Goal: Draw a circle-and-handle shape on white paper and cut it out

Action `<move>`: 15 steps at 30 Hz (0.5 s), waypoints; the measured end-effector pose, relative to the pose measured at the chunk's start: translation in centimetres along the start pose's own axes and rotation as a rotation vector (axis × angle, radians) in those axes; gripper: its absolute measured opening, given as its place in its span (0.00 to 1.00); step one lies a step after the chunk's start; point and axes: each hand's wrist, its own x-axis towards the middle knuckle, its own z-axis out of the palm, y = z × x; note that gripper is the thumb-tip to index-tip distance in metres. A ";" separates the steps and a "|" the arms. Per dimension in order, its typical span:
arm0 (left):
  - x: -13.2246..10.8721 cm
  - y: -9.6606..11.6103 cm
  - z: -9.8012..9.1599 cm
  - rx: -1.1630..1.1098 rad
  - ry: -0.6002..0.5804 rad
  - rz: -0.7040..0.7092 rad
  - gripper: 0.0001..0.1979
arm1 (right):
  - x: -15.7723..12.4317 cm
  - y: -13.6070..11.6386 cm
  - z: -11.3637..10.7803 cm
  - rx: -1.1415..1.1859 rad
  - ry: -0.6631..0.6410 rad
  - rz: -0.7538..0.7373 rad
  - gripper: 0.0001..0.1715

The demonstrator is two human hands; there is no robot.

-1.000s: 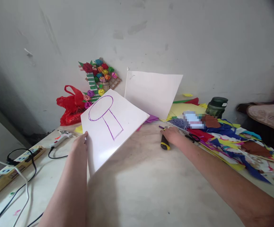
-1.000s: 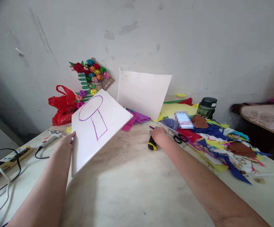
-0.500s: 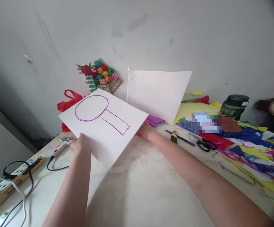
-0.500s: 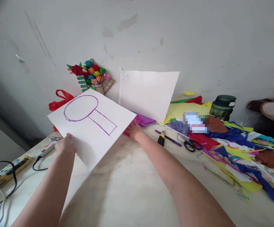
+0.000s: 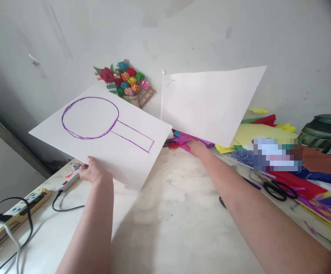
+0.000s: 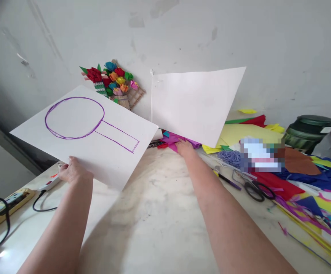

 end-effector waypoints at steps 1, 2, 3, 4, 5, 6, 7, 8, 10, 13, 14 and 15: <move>0.2 0.0 0.0 -0.004 0.005 0.006 0.15 | 0.3 0.1 -0.4 -0.080 -0.054 0.004 0.23; 0.5 0.0 0.1 -0.002 0.012 0.010 0.15 | 0.5 0.1 -0.9 -0.144 -0.104 0.002 0.23; 0.6 0.0 0.1 0.004 0.019 0.014 0.15 | 0.6 -0.1 -1.3 -0.199 -0.157 -0.011 0.22; 0.8 0.1 0.1 0.011 0.030 0.015 0.16 | 0.6 -0.3 -1.8 -0.252 -0.208 -0.043 0.21; 0.9 0.2 0.2 0.017 0.040 0.014 0.16 | 0.5 -0.6 -2.2 -0.308 -0.246 -0.091 0.21; 0.9 0.3 0.2 0.019 0.050 0.016 0.16 | 0.3 -1.0 -2.6 -0.355 -0.244 -0.153 0.22; 0.9 0.4 0.2 0.017 0.057 0.016 0.16 | 0.0 -1.5 -2.9 -0.378 -0.227 -0.220 0.21; 0.8 0.5 0.2 0.012 0.058 0.018 0.15 | -0.3 -2.0 -3.2 -0.385 -0.209 -0.271 0.21; 0.9 0.7 0.2 0.007 0.057 0.024 0.15 | -0.7 -3.1 -3.5 -0.392 -0.158 -0.337 0.22; 1.2 0.6 0.0 0.043 0.075 0.047 0.15 | -0.8 -5.2 -3.1 -0.389 -0.120 -0.394 0.23; 1.4 0.5 -0.1 0.054 0.082 0.058 0.15 | -0.7 -5.9 -2.7 -0.376 -0.120 -0.417 0.24; 1.5 0.4 -0.1 0.063 0.089 0.058 0.15 | -0.5 -6.7 -2.3 -0.355 -0.128 -0.444 0.26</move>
